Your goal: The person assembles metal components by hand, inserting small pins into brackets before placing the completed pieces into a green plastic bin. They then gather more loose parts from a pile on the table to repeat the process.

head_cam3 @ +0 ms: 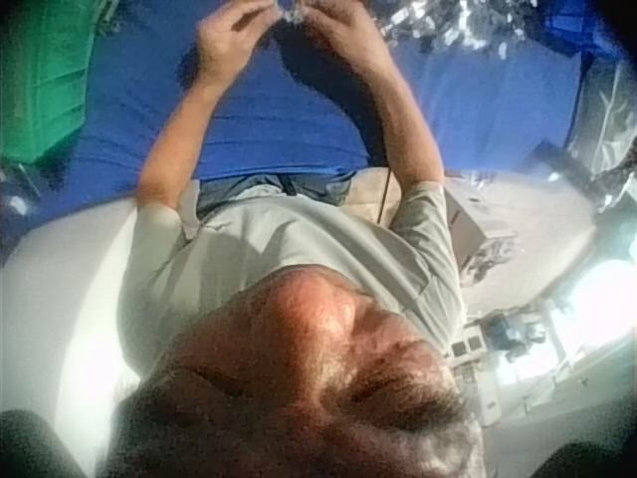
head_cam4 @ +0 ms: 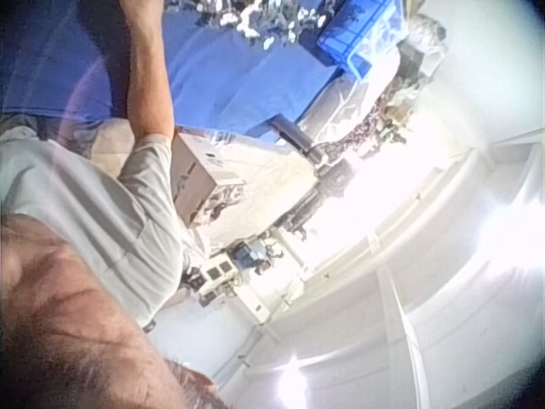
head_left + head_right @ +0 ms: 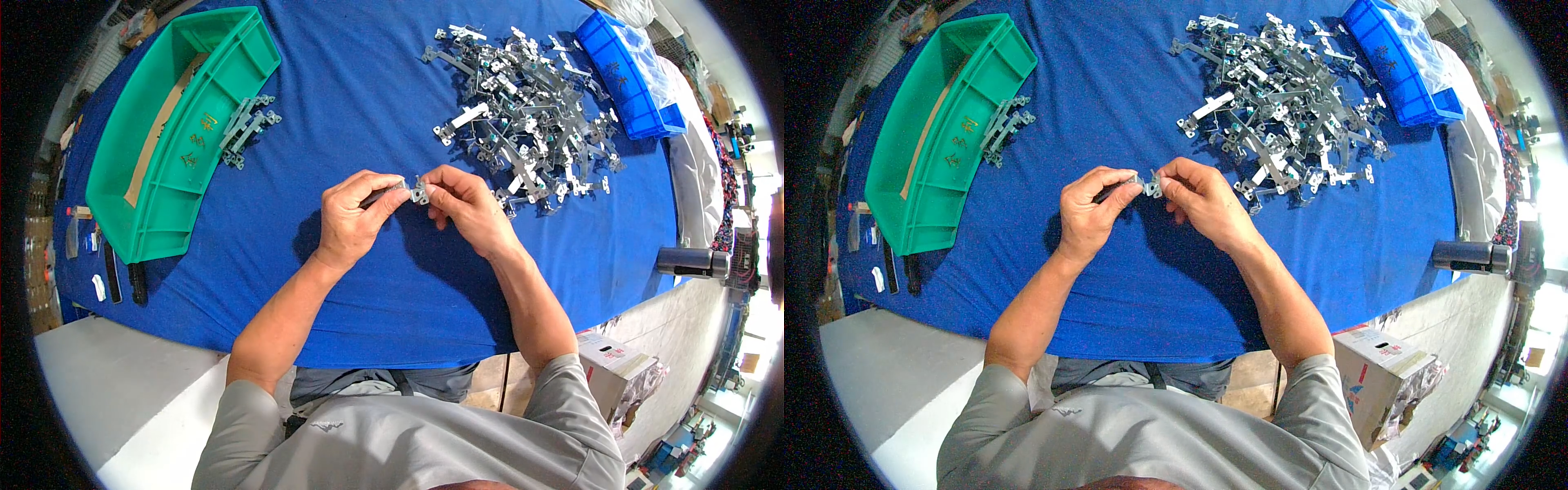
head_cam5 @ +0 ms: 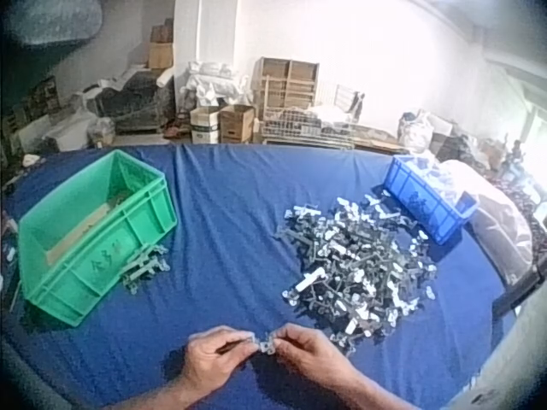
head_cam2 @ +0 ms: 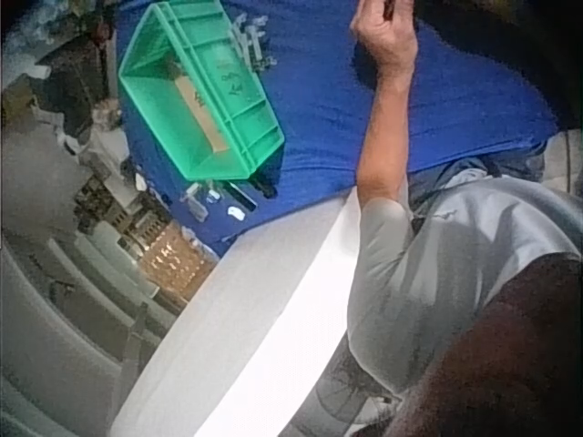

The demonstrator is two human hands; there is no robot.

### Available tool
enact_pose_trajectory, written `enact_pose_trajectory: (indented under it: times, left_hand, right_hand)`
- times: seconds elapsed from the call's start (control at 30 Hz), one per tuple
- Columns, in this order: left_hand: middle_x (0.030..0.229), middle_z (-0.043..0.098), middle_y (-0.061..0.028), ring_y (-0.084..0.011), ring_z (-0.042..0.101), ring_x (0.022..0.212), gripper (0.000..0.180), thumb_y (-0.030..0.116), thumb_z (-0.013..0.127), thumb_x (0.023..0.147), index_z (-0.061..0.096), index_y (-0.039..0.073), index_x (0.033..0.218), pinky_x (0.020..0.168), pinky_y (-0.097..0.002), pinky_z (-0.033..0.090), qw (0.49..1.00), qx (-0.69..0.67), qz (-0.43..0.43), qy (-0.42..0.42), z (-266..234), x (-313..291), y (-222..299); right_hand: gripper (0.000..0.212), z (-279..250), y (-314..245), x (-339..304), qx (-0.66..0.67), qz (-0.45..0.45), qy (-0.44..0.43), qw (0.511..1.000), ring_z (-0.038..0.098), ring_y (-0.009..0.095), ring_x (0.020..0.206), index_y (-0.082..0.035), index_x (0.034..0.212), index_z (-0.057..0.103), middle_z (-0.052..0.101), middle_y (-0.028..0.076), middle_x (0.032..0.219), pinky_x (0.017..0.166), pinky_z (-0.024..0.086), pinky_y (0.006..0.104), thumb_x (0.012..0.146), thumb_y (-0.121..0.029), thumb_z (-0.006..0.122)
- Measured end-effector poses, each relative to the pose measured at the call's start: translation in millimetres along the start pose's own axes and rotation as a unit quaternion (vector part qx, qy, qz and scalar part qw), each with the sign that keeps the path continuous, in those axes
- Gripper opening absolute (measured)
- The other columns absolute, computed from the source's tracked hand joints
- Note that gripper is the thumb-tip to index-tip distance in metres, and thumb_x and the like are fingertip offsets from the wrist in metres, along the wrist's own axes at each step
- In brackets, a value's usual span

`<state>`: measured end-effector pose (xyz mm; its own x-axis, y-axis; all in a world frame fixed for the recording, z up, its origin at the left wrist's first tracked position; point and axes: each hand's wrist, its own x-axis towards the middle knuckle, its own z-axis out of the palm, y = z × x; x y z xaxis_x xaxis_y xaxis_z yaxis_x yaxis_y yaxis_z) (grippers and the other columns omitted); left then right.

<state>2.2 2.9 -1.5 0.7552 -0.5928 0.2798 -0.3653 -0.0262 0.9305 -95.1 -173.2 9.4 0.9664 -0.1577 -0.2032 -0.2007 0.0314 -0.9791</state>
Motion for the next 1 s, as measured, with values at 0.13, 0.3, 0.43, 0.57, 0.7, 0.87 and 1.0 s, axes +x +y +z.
enact_pose_trajectory:
  times: [0.13, 0.3, 0.43, 0.57, 0.7, 0.87, 1.0]
  left_hand:
    - [0.086, 0.071, -0.0092, -0.0131, 0.065, 0.076, 0.017, 0.007, 0.078, 0.081, 0.073, -0.001, 0.095, 0.067, -0.0249, 0.050, 0.999, 0.030, 0.043, -0.004, 2, -1, 1]
    - [0.082, 0.071, -0.0110, -0.0176, 0.068, 0.071, 0.015, 0.008, 0.078, 0.080, 0.072, -0.001, 0.092, 0.062, -0.0275, 0.052, 0.996, 0.031, 0.082, -0.017, 4, 1, 0]
    - [0.082, 0.070, -0.0112, -0.0173, 0.068, 0.070, 0.016, 0.007, 0.077, 0.081, 0.071, -0.001, 0.092, 0.062, -0.0274, 0.052, 0.994, 0.044, 0.100, -0.007, 4, 1, -1]
    - [0.084, 0.070, -0.0072, -0.0117, 0.063, 0.073, 0.016, 0.005, 0.077, 0.081, 0.072, 0.000, 0.095, 0.064, -0.0240, 0.049, 0.997, 0.015, 0.065, 0.043, 2, 0, 2]
    - [0.084, 0.070, -0.0055, -0.0092, 0.061, 0.073, 0.015, 0.007, 0.076, 0.083, 0.072, 0.000, 0.096, 0.064, -0.0228, 0.048, 0.998, 0.010, 0.044, 0.046, 1, 0, 3]
    - [0.085, 0.070, -0.0051, -0.0083, 0.062, 0.074, 0.014, 0.008, 0.075, 0.085, 0.072, 0.000, 0.097, 0.065, -0.0227, 0.048, 0.999, -0.018, 0.002, 0.039, 0, 0, 3]
    - [0.085, 0.070, -0.0054, -0.0085, 0.062, 0.074, 0.015, 0.009, 0.075, 0.085, 0.072, -0.001, 0.097, 0.065, -0.0233, 0.049, 0.997, -0.054, -0.044, 0.011, 1, -1, 0]
  right_hand:
    - [0.020, 3, -4, 2, 0.100, 0.010, 0.015, 0.995, 0.056, 0.007, 0.070, -0.002, 0.103, 0.063, 0.060, 0.001, 0.081, 0.060, 0.049, 0.0243, 0.100, -0.021, 0.056]
    - [0.020, 2, -1, 1, 0.014, -0.010, 0.013, 1.000, 0.054, 0.006, 0.066, -0.003, 0.104, 0.062, 0.061, 0.001, 0.081, 0.056, 0.046, 0.0221, 0.100, -0.022, 0.056]
    - [0.018, 6, -3, 2, 0.093, -0.060, 0.133, 0.985, 0.050, 0.004, 0.060, -0.005, 0.097, 0.063, 0.060, -0.001, 0.076, 0.050, 0.040, 0.0200, 0.100, -0.021, 0.056]
    - [0.018, -3, -8, -1, 0.043, 0.051, 0.048, 0.997, 0.049, 0.004, 0.058, -0.004, 0.096, 0.063, 0.061, -0.001, 0.076, 0.047, 0.038, 0.0193, 0.099, -0.021, 0.057]
    - [0.019, 0, -8, -2, 0.024, 0.065, -0.011, 0.998, 0.050, 0.003, 0.061, -0.006, 0.095, 0.065, 0.061, -0.002, 0.076, 0.048, 0.038, 0.0194, 0.098, -0.023, 0.058]
    - [0.018, 0, -8, -2, 0.005, 0.035, 0.006, 0.999, 0.052, 0.005, 0.064, -0.005, 0.098, 0.066, 0.061, -0.002, 0.077, 0.053, 0.041, 0.0206, 0.098, -0.021, 0.058]
    - [0.018, -2, -6, -1, -0.047, 0.015, 0.002, 0.999, 0.056, 0.008, 0.070, -0.003, 0.101, 0.066, 0.063, 0.000, 0.082, 0.062, 0.047, 0.0236, 0.098, -0.019, 0.057]
